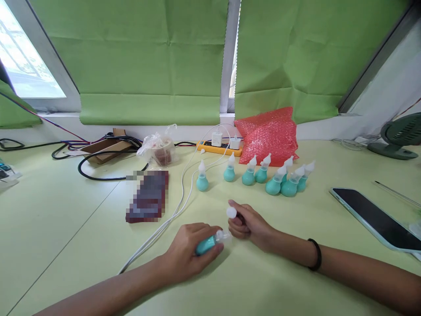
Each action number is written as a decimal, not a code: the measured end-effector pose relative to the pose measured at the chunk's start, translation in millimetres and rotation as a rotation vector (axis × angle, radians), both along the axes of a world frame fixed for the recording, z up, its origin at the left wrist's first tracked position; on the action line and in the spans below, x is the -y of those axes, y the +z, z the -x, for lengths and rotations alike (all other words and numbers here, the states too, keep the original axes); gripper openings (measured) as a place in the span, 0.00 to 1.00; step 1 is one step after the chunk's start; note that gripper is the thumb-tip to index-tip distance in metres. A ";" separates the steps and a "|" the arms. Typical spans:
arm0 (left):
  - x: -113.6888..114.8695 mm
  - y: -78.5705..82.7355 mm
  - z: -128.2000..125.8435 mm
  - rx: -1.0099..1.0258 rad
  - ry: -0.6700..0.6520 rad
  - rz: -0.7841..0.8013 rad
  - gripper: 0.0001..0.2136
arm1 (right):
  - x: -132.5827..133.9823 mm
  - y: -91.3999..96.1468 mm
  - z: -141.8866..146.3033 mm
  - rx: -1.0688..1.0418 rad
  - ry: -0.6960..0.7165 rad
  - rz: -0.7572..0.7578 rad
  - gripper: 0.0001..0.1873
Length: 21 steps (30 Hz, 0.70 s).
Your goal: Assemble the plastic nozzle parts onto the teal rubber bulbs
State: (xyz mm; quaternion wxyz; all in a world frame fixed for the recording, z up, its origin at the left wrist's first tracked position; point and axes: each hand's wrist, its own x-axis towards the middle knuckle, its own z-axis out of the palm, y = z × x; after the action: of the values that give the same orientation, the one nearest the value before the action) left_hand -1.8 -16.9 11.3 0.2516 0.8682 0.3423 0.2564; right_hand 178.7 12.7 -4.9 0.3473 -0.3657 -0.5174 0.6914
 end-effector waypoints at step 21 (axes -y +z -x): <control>-1.9 -8.1 2.3 0.096 0.172 -0.105 0.09 | 12.0 5.4 -13.1 0.541 -0.146 -1.142 0.14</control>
State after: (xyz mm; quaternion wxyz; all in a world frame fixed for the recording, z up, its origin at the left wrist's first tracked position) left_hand -4.1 -15.1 3.2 0.1988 0.8344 0.3892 0.3360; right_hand 191.8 0.7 0.5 0.3909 -0.3191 -0.8476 0.1641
